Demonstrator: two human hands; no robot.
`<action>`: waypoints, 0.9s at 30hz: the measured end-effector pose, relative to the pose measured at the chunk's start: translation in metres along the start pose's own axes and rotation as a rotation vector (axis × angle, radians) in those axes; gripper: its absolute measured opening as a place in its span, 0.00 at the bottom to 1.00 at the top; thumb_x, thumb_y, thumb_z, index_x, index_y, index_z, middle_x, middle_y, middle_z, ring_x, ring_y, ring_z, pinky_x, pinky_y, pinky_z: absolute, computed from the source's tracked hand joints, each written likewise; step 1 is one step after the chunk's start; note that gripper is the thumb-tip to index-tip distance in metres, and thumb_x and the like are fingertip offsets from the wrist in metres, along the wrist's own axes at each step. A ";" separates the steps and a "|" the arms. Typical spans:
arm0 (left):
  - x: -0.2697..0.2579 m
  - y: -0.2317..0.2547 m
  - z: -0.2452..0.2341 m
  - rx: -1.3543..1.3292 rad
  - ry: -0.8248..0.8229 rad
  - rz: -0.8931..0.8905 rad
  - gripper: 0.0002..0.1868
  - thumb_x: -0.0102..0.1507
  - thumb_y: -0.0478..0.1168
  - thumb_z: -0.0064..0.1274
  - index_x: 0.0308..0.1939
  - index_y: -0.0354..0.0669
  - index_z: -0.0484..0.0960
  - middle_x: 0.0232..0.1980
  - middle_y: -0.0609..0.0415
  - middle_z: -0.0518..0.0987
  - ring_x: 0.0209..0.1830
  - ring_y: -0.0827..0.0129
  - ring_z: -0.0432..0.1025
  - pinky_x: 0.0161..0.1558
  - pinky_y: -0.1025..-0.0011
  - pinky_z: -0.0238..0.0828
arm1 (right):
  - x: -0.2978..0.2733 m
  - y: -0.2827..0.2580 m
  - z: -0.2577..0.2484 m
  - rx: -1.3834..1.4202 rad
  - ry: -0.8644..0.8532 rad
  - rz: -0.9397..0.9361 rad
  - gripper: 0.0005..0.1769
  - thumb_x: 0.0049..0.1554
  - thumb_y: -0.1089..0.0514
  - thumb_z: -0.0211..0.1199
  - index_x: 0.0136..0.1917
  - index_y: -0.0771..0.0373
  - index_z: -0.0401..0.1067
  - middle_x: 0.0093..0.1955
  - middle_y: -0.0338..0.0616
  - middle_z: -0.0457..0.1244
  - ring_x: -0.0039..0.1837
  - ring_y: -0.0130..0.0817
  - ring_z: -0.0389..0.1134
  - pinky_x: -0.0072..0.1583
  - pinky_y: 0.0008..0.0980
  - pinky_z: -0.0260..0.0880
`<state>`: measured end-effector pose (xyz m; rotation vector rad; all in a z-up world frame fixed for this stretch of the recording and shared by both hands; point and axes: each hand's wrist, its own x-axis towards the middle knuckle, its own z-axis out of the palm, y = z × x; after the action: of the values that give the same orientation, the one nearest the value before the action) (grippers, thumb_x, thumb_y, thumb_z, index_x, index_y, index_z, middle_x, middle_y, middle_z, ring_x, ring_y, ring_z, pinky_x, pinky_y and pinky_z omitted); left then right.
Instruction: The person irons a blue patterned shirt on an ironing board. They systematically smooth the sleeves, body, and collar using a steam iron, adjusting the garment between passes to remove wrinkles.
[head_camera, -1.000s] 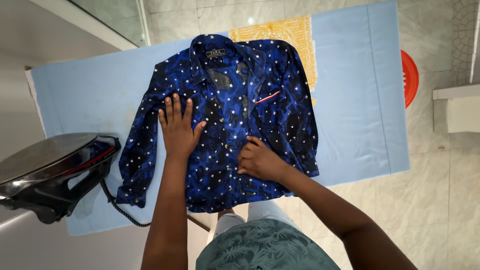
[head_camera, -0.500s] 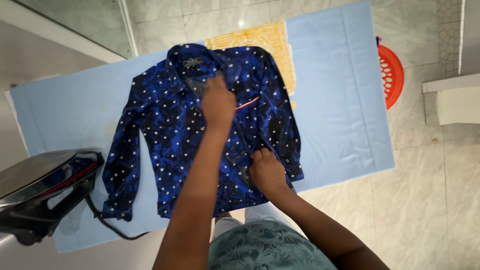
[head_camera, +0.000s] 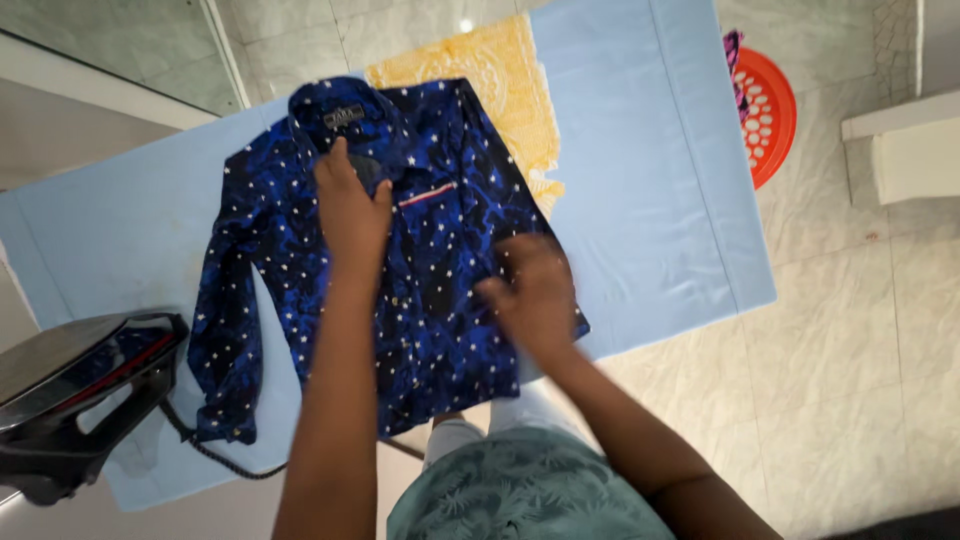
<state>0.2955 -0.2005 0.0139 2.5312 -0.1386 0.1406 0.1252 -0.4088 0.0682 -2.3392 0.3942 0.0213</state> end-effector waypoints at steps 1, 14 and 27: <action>-0.015 0.009 0.004 0.087 0.104 0.114 0.32 0.60 0.38 0.62 0.67 0.35 0.70 0.66 0.37 0.72 0.64 0.42 0.68 0.65 0.52 0.64 | -0.004 0.018 -0.006 -0.202 0.121 -0.059 0.31 0.42 0.47 0.74 0.55 0.66 0.76 0.54 0.53 0.68 0.56 0.52 0.67 0.56 0.47 0.66; -0.088 0.042 0.018 0.009 -0.294 0.401 0.33 0.64 0.51 0.58 0.68 0.37 0.72 0.75 0.37 0.64 0.77 0.44 0.56 0.74 0.44 0.49 | 0.050 0.145 -0.098 -0.508 0.698 -0.284 0.10 0.69 0.57 0.62 0.55 0.67 0.70 0.55 0.53 0.66 0.56 0.53 0.68 0.59 0.46 0.69; -0.209 0.049 -0.060 -0.250 -0.557 0.411 0.22 0.51 0.54 0.67 0.35 0.40 0.81 0.39 0.49 0.79 0.40 0.53 0.75 0.40 0.60 0.73 | -0.111 0.078 0.016 -0.020 -0.247 -0.398 0.14 0.44 0.55 0.72 0.45 0.55 0.76 0.50 0.38 0.67 0.55 0.42 0.66 0.59 0.44 0.61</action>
<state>0.0782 -0.1924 0.0624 2.1979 -0.8394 -0.4020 -0.0009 -0.4193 0.0179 -2.3587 -0.1958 0.1215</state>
